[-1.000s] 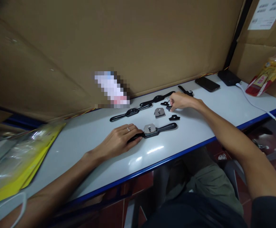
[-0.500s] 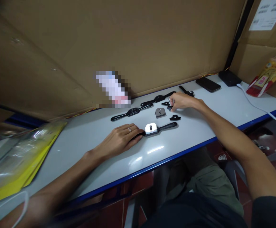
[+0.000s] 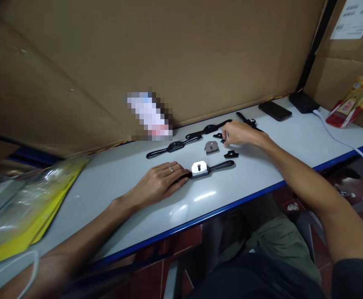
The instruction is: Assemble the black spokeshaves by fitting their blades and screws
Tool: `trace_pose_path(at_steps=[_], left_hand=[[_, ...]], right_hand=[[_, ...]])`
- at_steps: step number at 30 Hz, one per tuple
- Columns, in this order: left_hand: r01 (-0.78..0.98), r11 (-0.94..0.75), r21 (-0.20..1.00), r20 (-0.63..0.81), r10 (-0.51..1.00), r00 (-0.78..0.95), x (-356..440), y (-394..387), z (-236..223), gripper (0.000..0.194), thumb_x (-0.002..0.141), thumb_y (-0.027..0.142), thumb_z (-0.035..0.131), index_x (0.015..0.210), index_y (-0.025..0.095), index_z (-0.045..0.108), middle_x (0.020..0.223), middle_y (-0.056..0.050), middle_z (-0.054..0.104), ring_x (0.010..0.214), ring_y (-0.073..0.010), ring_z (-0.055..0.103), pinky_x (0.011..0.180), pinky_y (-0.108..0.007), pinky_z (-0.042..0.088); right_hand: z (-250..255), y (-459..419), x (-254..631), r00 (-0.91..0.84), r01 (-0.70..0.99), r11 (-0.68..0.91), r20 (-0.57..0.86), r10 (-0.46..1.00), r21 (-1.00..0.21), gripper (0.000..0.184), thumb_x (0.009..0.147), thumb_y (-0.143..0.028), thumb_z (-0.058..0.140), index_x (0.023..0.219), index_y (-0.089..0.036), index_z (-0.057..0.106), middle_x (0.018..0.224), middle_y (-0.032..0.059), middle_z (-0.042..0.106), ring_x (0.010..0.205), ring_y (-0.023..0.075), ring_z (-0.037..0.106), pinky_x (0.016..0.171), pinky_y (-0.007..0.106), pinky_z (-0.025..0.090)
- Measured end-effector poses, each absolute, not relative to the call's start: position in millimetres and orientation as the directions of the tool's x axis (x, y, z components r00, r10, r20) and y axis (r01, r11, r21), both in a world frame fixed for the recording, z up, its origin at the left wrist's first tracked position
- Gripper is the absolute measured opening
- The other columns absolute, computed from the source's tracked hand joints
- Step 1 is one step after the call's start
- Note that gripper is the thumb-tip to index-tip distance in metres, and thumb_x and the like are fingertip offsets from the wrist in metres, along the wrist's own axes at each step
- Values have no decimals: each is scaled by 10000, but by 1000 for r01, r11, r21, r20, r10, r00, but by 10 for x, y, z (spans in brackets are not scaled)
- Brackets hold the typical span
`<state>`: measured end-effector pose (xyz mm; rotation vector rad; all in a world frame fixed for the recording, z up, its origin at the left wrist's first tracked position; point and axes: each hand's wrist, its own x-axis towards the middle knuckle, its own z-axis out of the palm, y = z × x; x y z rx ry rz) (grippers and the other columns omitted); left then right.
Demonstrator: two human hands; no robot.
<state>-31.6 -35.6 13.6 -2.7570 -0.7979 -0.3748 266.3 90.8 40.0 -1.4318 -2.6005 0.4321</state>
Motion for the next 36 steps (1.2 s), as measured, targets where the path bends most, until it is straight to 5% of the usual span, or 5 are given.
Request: trace_pose_path(at_steps=[9, 13, 18, 36], left_hand=[[563, -817, -125, 306, 508, 805, -326, -353, 132, 282, 1081, 262, 414, 1088, 141, 669, 888, -61, 693, 811, -197, 661, 726, -344, 558], [559, -818, -140, 315, 498, 808, -324, -352, 124, 259, 1076, 251, 427, 1087, 141, 661, 893, -62, 691, 821, -199, 662, 735, -337, 553], [551, -819, -160, 316, 486, 815, -310, -356, 128, 252, 1074, 241, 429, 1082, 129, 655, 894, -64, 690, 819, -201, 661, 728, -338, 552], [564, -810, -162, 300, 504, 810, -327, -350, 113, 280, 1084, 261, 403, 1097, 145, 658, 908, -64, 700, 845, -196, 664, 761, -346, 561]], right_hand=[[397, 902, 2637, -517, 805, 498, 31, 855, -323, 220, 777, -305, 779, 968, -205, 734, 931, 65, 725, 817, 214, 619, 653, 328, 360], [364, 835, 2524, -554, 717, 555, 137, 821, -423, 102, 846, -285, 707, 854, -192, 746, 841, 41, 724, 757, 167, 598, 670, 301, 362], [336, 621, 2301, -674, 519, 653, 206, 710, -551, 198, 889, -285, 639, 787, -157, 751, 726, 11, 692, 662, 125, 549, 661, 281, 348], [270, 417, 2121, -822, 399, 679, 88, 563, -617, 213, 925, -244, 590, 756, -173, 697, 683, -4, 629, 665, 129, 526, 712, 306, 365]])
